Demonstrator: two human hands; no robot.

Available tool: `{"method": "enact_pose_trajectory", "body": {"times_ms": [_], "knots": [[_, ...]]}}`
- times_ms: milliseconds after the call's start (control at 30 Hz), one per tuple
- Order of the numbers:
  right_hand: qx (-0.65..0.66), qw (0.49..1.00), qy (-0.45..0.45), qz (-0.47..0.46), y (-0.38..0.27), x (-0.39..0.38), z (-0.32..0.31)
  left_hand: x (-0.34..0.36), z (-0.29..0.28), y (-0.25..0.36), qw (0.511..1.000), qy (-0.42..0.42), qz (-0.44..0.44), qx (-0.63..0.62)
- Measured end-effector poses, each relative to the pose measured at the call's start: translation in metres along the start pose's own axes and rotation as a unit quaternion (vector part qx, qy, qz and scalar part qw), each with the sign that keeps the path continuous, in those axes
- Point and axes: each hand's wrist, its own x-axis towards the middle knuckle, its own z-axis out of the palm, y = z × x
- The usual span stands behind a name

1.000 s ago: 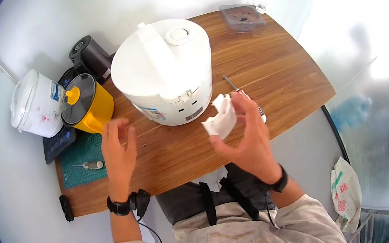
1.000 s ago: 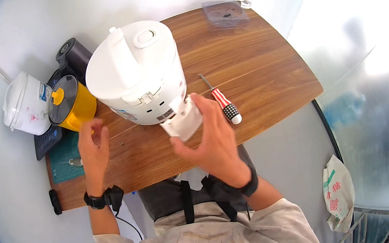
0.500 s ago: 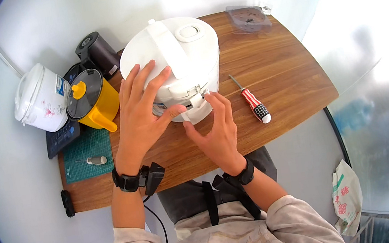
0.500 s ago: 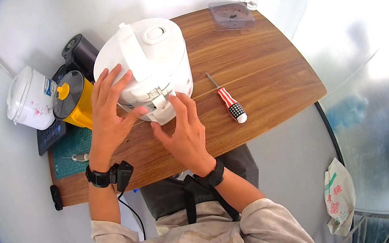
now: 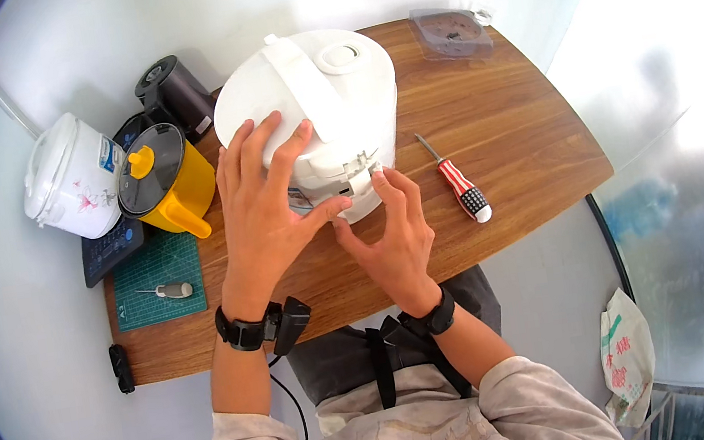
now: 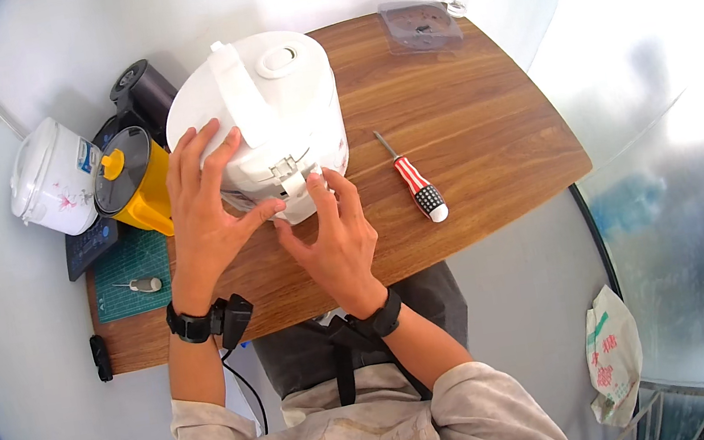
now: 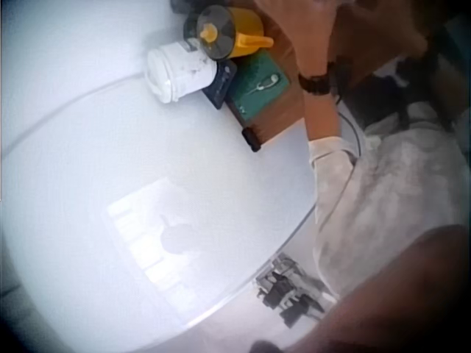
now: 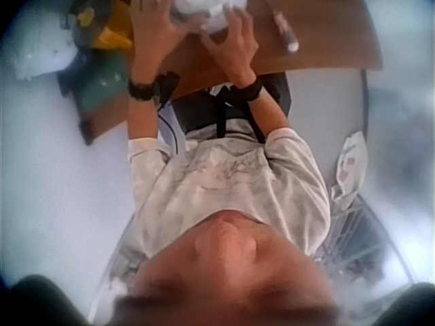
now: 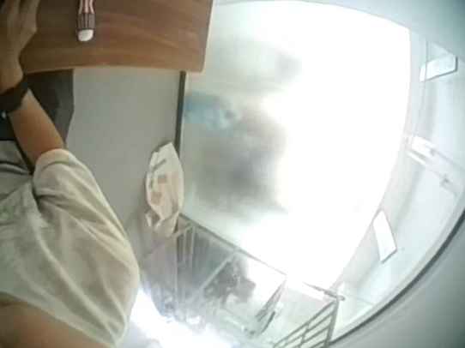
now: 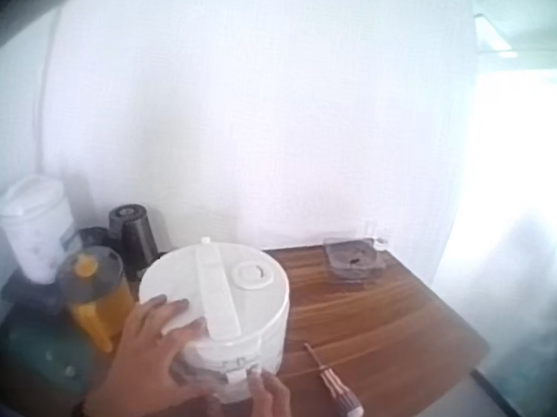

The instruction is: The person uses a screwdriver to pry open the lid of a white rice cooker, removes the inner pot, and then reassembles the cooker by placing the pot back and closing the lid. They also inspect the bottom of the cooker and handle a small white plastic component.

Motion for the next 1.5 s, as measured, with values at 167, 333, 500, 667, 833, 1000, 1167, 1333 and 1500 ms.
{"method": "enact_pose_trajectory", "body": {"times_ms": [167,333,500,667,833,1000,1167,1333,1500], "knots": [[0.003,1.0,-0.008,-0.001,-0.002,0.002,-0.004,0.0,-0.002,0.0,1.0,-0.005,0.003,0.004],[-0.01,1.0,-0.02,-0.001,-0.006,0.002,-0.01,0.001,-0.005,0.001,1.0,-0.008,0.001,-0.013],[0.003,1.0,-0.022,-0.005,-0.007,0.006,-0.012,0.001,-0.007,0.004,1.0,-0.016,-0.005,-0.023],[0.015,1.0,-0.023,-0.011,-0.005,0.008,-0.007,0.002,-0.007,0.005,1.0,-0.012,-0.007,-0.018],[0.017,0.999,-0.032,0.004,-0.003,0.005,-0.01,0.002,-0.006,0.005,1.0,-0.012,-0.006,-0.018],[0.001,1.0,-0.018,-0.008,-0.004,0.004,-0.012,0.002,-0.004,0.005,1.0,-0.003,-0.002,-0.014],[0.022,1.0,-0.018,0.009,-0.003,0.004,-0.025,0.01,-0.019,0.017,0.999,0.012,0.017,0.033],[-0.006,1.0,-0.009,-0.005,0.005,0.005,-0.038,0.028,-0.021,0.043,0.991,0.017,0.12,0.061],[-0.005,1.0,-0.001,-0.007,0.007,0.008,-0.043,0.036,-0.016,0.049,0.984,-0.022,0.142,0.106]]}}
